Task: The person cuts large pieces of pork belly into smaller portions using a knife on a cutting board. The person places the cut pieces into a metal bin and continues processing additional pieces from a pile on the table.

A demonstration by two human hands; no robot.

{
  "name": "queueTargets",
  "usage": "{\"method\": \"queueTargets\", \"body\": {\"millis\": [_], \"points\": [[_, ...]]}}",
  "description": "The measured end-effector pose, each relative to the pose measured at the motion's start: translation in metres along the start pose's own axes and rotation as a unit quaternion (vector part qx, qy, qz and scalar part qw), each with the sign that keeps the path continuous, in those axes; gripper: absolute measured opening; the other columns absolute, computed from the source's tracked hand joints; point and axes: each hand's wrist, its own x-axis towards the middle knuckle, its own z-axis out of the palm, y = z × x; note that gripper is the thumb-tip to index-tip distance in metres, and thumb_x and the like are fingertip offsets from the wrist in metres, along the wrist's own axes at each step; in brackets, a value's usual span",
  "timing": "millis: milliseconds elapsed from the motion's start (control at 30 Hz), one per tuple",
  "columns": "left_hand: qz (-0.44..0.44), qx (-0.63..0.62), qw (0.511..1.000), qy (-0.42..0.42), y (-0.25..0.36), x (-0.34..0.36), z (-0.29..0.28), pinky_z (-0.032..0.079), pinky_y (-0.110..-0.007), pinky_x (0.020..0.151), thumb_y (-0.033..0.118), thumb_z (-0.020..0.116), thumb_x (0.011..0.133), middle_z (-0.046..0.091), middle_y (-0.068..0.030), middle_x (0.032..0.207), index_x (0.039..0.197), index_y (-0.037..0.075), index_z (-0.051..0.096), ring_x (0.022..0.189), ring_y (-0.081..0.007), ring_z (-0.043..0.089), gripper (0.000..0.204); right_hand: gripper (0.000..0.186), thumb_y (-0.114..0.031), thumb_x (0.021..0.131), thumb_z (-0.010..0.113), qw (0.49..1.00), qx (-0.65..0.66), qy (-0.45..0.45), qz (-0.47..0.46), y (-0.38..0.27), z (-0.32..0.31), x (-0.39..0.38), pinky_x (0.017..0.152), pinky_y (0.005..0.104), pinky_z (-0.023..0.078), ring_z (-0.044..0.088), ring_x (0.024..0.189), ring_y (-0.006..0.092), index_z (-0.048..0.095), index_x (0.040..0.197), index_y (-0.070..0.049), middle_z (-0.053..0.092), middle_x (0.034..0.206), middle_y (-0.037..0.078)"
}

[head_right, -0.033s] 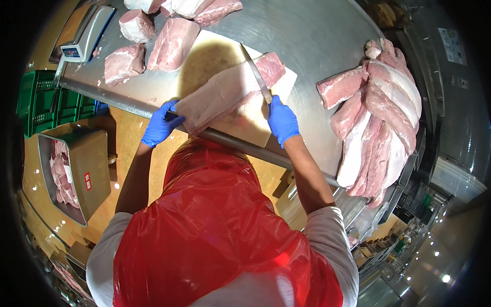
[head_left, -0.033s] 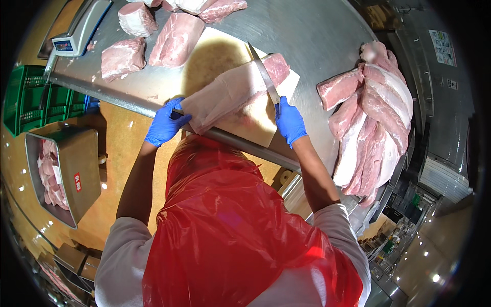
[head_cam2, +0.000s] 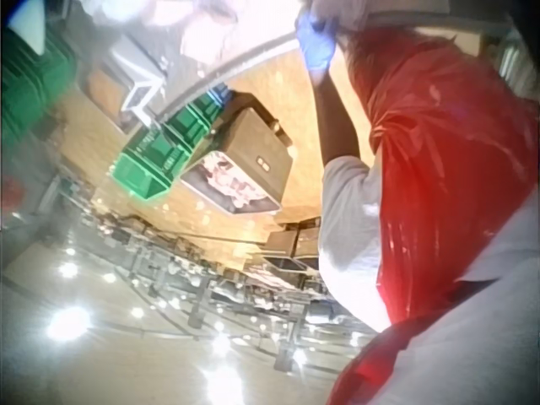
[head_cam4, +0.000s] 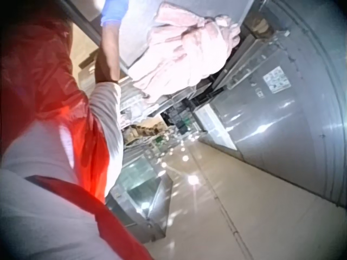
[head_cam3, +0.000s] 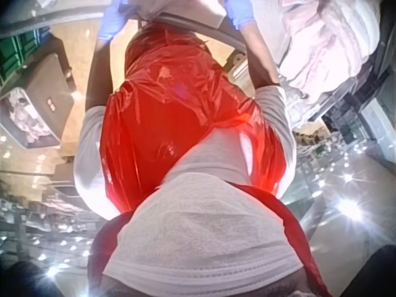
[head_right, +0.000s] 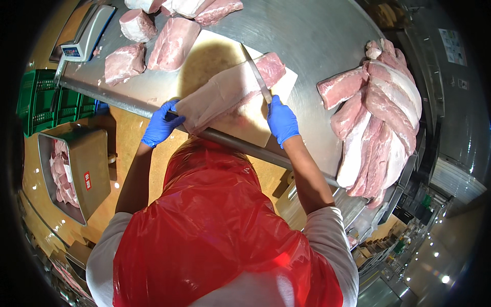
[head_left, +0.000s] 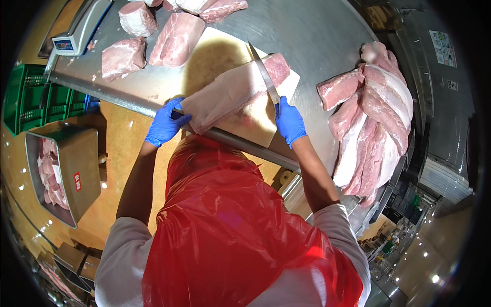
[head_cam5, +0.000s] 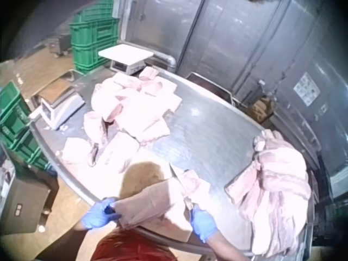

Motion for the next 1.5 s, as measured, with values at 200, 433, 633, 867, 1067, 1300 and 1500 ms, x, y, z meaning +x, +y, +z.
{"method": "queueTargets", "body": {"millis": [200,433,633,867,1067,1300,1500], "points": [[-0.033,0.018,0.999,-0.013,0.023,0.000,-0.003,0.055,-0.036,0.082,0.019,0.082,0.083,0.070,-0.0155,0.100,0.128,0.005,0.061,0.087,-0.0229,0.069,0.052,0.019,-0.020,0.101,0.047,1.000,0.004,0.018,0.012,0.004,0.013,-0.002,0.067,0.0608,0.050,0.066,0.074,0.0504,0.046,0.110,-0.003,0.066,0.080,0.031],[-0.027,0.021,0.999,-0.002,0.005,0.003,0.000,0.054,-0.032,0.074,0.017,0.082,0.084,0.068,-0.0085,0.091,0.129,0.007,0.062,0.078,-0.0147,0.064,0.050,0.020,-0.018,0.100,0.049,1.000,0.007,0.012,0.011,0.000,0.010,-0.002,0.066,0.0607,0.051,0.066,0.073,0.0508,0.047,0.112,-0.002,0.066,0.079,0.031],[-0.030,0.005,1.000,-0.003,0.006,0.002,0.001,0.050,-0.026,0.074,0.012,0.080,0.086,0.062,0.0005,0.090,0.130,0.008,0.062,0.077,-0.0083,0.055,0.048,0.020,-0.017,0.099,0.050,1.000,0.009,0.012,0.008,0.001,0.011,-0.002,0.067,0.0606,0.051,0.066,0.075,0.0506,0.047,0.113,-0.002,0.066,0.081,0.032],[-0.041,-0.017,0.999,-0.002,0.013,0.001,0.000,0.050,-0.026,0.073,0.011,0.080,0.086,0.063,0.0012,0.088,0.131,0.009,0.062,0.076,-0.0079,0.055,0.049,0.025,-0.022,0.102,0.050,0.999,0.027,0.033,-0.010,0.008,0.020,-0.001,0.064,0.0620,0.049,0.063,0.071,0.0538,0.045,0.114,-0.001,0.063,0.075,0.035],[-0.042,-0.024,0.999,-0.002,0.006,0.002,0.001,0.054,-0.030,0.075,0.013,0.080,0.085,0.068,-0.0054,0.094,0.130,0.005,0.061,0.079,-0.0125,0.063,0.049,0.024,-0.022,0.102,0.049,0.999,0.023,0.031,-0.006,0.005,0.018,-0.001,0.063,0.0626,0.049,0.063,0.071,0.0539,0.045,0.113,-0.001,0.063,0.075,0.035],[-0.043,-0.012,0.999,-0.009,0.016,0.002,-0.002,0.056,-0.032,0.076,0.015,0.080,0.086,0.070,-0.0101,0.100,0.130,0.002,0.060,0.081,-0.0154,0.066,0.050,0.024,-0.023,0.103,0.048,0.999,0.022,0.026,0.010,-0.002,0.016,-0.004,0.064,0.0628,0.049,0.063,0.072,0.0537,0.046,0.113,-0.001,0.063,0.076,0.035],[-0.023,-0.040,0.999,-0.001,0.001,0.002,0.002,0.051,-0.026,0.073,0.011,0.080,0.086,0.064,-0.0001,0.091,0.133,0.006,0.061,0.077,-0.0080,0.057,0.051,0.024,-0.024,0.103,0.048,0.999,0.011,0.035,-0.008,0.005,0.017,-0.003,0.064,0.0626,0.049,0.063,0.071,0.0533,0.046,0.112,-0.002,0.064,0.077,0.034]]}}
